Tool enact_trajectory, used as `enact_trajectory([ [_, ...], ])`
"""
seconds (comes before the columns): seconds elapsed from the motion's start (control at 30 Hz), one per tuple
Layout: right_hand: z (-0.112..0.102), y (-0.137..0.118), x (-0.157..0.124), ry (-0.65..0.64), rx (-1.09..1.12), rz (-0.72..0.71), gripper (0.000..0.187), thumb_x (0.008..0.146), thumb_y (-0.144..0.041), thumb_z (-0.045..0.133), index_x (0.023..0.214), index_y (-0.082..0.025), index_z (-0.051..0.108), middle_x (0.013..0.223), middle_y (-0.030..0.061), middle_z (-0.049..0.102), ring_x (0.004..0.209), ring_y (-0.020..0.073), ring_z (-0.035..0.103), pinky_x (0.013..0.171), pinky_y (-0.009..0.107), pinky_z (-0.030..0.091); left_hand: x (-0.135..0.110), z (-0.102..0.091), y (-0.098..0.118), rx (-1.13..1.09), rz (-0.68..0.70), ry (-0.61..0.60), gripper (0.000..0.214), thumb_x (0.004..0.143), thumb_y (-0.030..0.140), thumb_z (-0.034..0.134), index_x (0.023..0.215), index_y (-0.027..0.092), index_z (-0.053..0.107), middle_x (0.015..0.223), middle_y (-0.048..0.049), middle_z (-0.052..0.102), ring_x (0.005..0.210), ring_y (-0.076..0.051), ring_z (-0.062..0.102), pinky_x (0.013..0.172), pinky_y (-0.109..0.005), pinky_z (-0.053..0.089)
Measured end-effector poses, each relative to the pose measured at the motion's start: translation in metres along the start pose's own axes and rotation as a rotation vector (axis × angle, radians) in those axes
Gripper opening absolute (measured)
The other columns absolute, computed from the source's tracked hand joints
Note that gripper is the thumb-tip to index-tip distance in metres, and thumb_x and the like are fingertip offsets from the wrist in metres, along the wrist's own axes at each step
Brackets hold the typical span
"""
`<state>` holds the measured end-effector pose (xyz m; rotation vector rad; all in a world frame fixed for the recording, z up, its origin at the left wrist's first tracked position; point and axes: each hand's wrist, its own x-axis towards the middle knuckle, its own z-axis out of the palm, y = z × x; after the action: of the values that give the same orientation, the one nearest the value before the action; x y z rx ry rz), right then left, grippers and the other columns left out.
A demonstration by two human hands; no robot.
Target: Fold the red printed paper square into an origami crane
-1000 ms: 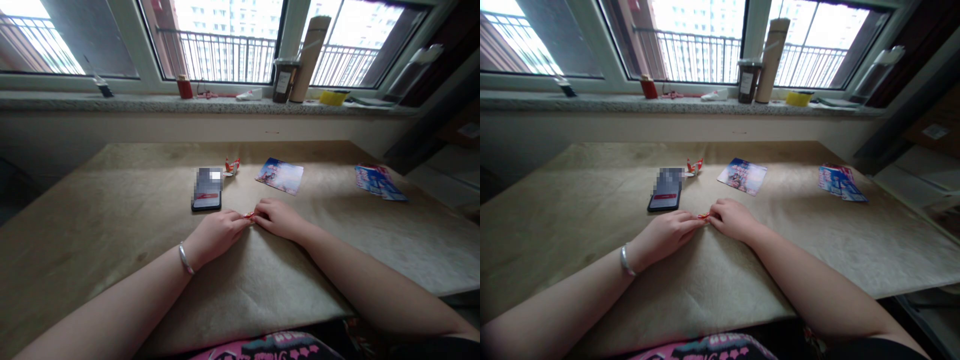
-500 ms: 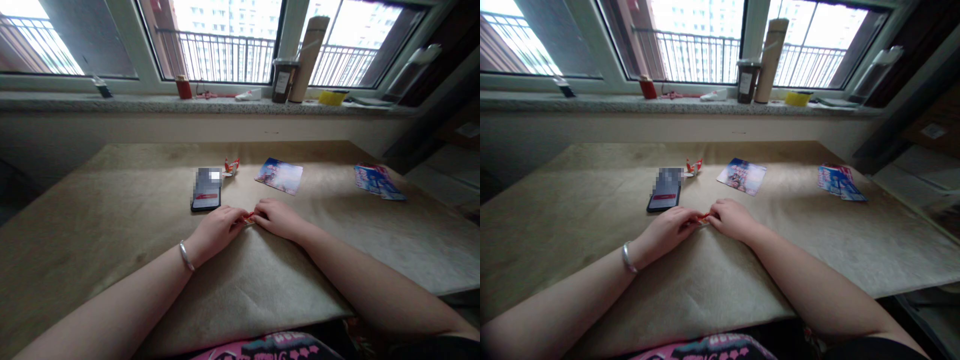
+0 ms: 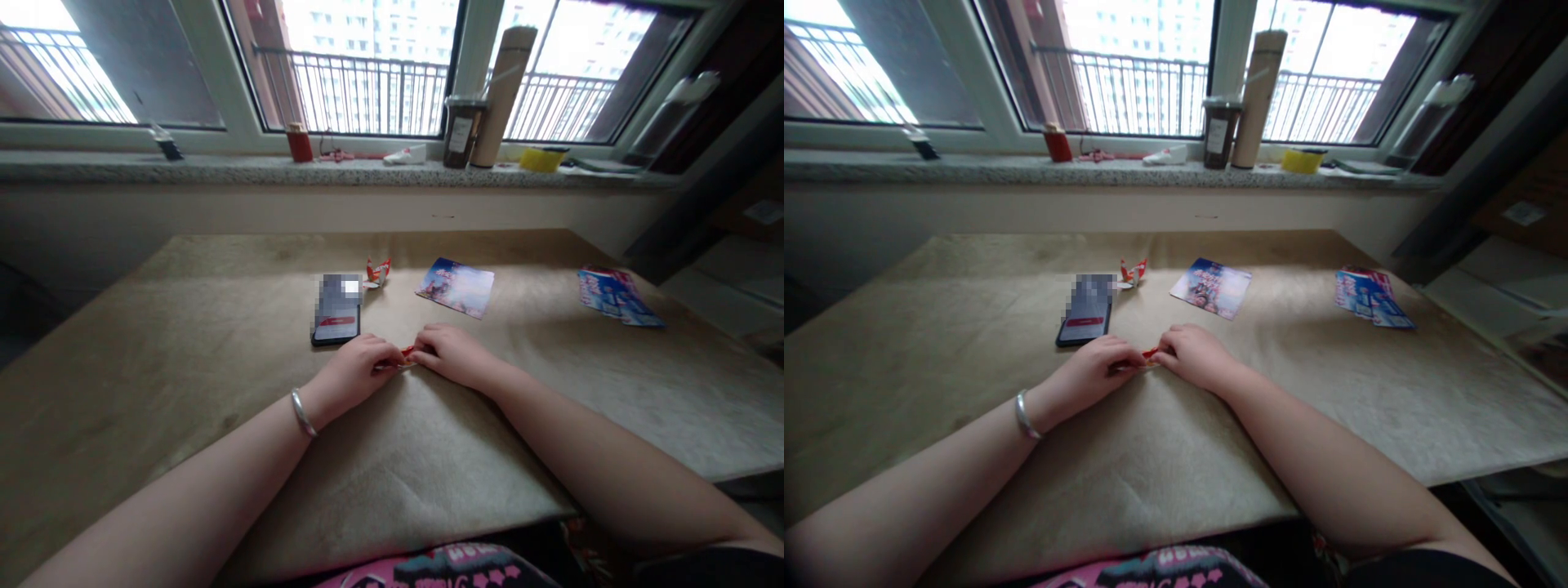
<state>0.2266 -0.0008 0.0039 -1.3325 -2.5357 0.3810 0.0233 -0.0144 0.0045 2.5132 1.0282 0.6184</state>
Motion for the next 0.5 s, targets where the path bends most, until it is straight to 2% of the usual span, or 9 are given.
enact_trajectory([
  [0.2, 0.0014, 0.0017, 0.0008, 0.007, -0.001, -0.011, 0.019, 0.085, -0.033, 0.055, 0.079, -0.017, 0.063, 0.079, 0.0044, 0.063, 0.075, 0.0144, 0.054, 0.065, 0.024, 0.034, -0.0058, -0.0008, -0.0009, 0.186, 0.132, -0.029, 0.018, 0.087, 0.017, 0.05, 0.093, 0.022, 0.067, 0.086, -0.0027, 0.065, 0.08, -0.014, 0.056, 0.073, -0.026, 0.045],
  [0.5, 0.0011, -0.0009, 0.0004, 0.01, -0.018, -0.004, 0.018, 0.085, -0.032, 0.053, 0.078, -0.017, 0.062, 0.079, 0.0042, 0.063, 0.075, 0.0145, 0.053, 0.065, 0.024, 0.034, -0.0087, -0.001, 0.0071, 0.369, 0.144, -0.025, 0.022, 0.09, 0.021, 0.047, 0.102, 0.023, 0.065, 0.084, -0.0035, 0.063, 0.078, -0.014, 0.057, 0.07, -0.026, 0.048],
])
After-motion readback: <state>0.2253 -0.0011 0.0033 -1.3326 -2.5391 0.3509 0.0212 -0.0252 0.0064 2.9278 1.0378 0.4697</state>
